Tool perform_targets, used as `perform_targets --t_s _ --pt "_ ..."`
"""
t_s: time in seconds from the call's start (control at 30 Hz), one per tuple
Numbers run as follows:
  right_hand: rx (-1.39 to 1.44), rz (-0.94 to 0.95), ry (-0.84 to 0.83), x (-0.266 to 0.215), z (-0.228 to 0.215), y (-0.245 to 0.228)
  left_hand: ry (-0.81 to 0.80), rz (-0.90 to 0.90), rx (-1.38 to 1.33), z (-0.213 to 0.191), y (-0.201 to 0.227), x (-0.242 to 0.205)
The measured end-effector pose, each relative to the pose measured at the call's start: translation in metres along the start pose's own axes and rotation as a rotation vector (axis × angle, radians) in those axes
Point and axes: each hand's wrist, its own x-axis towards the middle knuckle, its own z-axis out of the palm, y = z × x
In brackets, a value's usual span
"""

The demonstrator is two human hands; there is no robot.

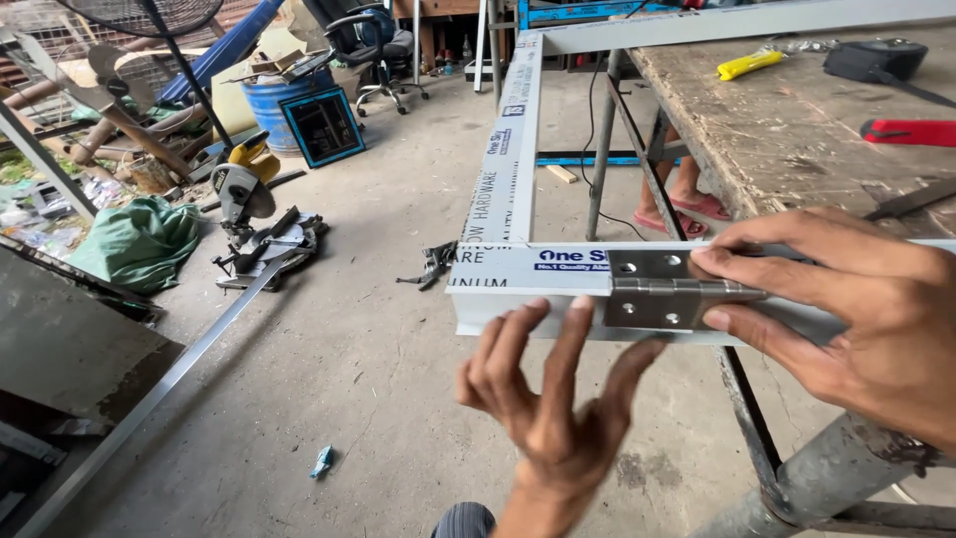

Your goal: The person aligns two aluminum frame pieces at a corner and uses a utility knife to trim the protective film. They then pick up a metal hinge, place it against the frame corner, and repeatedly adjust its position to check fit. The person continues to trim the film along the frame edge.

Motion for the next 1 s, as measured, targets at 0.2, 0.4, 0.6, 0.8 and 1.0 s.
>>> perform_targets --t_s 0.2,0.4,0.6,0.8,1.0 --pt "0.007 -0.020 0.005 -0.001 -0.002 0.003 -0.436 0.748 -0.101 -0.016 -0.030 0.086" --pt "-0.037 -0.074 -0.017 -0.001 -0.003 0.002 -0.402 1.096 -0.081 -0.016 -0.015 0.113" --pt "-0.235 -0.248 -0.067 -0.005 -0.007 0.004 -0.377 1.178 -0.104 -0.013 -0.013 0.117" --pt "-0.336 -0.500 -0.069 -0.003 -0.010 0.023 -0.477 1.192 -0.091 -0.018 -0.011 0.121" --pt "-0.323 -0.442 -0.067 -0.007 -0.015 0.023 -0.504 1.196 -0.063 -0.016 -0.006 0.122"
